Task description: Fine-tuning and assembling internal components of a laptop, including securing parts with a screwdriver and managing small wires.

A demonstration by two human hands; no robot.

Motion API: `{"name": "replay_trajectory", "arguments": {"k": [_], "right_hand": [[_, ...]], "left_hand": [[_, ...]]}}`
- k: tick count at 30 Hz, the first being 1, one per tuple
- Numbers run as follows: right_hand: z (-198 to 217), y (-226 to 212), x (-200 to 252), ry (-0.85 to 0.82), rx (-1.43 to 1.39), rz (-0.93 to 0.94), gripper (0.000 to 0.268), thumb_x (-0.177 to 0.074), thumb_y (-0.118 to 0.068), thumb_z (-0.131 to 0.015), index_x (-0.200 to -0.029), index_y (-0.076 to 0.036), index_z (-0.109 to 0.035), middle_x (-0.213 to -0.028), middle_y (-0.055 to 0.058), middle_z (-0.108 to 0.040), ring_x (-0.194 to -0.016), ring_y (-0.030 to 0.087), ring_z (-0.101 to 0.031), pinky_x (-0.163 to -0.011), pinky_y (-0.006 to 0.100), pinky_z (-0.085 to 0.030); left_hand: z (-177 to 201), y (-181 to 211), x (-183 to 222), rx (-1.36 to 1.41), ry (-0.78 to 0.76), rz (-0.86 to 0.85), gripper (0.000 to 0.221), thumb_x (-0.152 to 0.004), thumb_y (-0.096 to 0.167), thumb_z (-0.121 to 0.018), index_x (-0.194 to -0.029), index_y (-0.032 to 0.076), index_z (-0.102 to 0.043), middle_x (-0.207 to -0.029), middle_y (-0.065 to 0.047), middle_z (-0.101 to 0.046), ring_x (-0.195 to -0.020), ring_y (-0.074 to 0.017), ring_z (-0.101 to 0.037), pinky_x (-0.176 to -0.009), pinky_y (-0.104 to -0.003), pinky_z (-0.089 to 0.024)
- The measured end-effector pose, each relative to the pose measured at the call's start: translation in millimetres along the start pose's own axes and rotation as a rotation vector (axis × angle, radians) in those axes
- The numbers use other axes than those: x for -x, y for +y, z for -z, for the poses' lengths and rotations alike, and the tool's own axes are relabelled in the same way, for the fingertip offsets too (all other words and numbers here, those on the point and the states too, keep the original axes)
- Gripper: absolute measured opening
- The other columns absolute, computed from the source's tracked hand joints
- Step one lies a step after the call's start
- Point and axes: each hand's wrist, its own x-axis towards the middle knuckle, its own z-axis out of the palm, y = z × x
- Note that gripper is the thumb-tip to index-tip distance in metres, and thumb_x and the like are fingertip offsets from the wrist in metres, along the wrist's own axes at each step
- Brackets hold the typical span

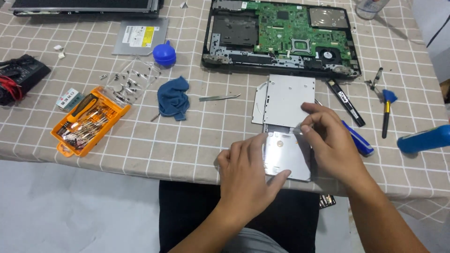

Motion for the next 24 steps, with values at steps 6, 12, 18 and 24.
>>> {"name": "replay_trajectory", "arguments": {"k": [6,12,18,24], "right_hand": [[4,-11,-13,-0.066,0.214,0.166,0.008,-0.09,-0.013,-0.055,-0.092,-0.008,-0.06,-0.134,0.015,-0.056,-0.126,0.031,-0.051,-0.098,0.043,-0.038],[10,-12,-31,-0.105,0.471,0.005,0.015,-0.095,-0.016,-0.049,-0.106,-0.011,-0.059,-0.12,0.004,-0.067,-0.103,0.031,-0.063,-0.079,0.044,-0.045],[18,-11,-60,-0.104,0.635,-0.114,0.018,-0.098,-0.029,-0.049,-0.104,-0.012,-0.053,-0.083,0.013,-0.069,-0.074,0.041,-0.063,-0.063,0.049,-0.044],[13,-32,-75,-0.087,0.548,-0.108,0.017,-0.092,-0.015,-0.057,-0.108,-0.01,-0.061,-0.091,0.013,-0.074,-0.088,0.033,-0.072,-0.075,0.044,-0.055]], "left_hand": [[10,-9,0,0.1,-0.124,0.004,0.067,-0.082,0.044,-0.063,-0.135,0.011,-0.04,-0.116,-0.01,-0.063,-0.112,-0.0279,-0.048,-0.09,-0.046,-0.026],[29,-55,-38,-0.039,0.015,-0.138,0.034,-0.088,0.02,-0.06,-0.121,0.015,-0.058,-0.113,-0.003,-0.065,-0.108,-0.0282,-0.054,-0.09,-0.046,-0.033],[34,-111,-106,-0.295,0.006,-0.241,0.032,-0.087,0.026,-0.062,-0.115,0.011,-0.062,-0.111,-0.007,-0.054,-0.102,-0.0323,-0.049,-0.078,-0.045,-0.036],[35,-104,-114,-0.276,-0.075,-0.217,0.012,-0.088,0.023,-0.059,-0.094,0.014,-0.061,-0.097,-0.004,-0.055,-0.096,-0.0254,-0.051,-0.083,-0.04,-0.036]]}}
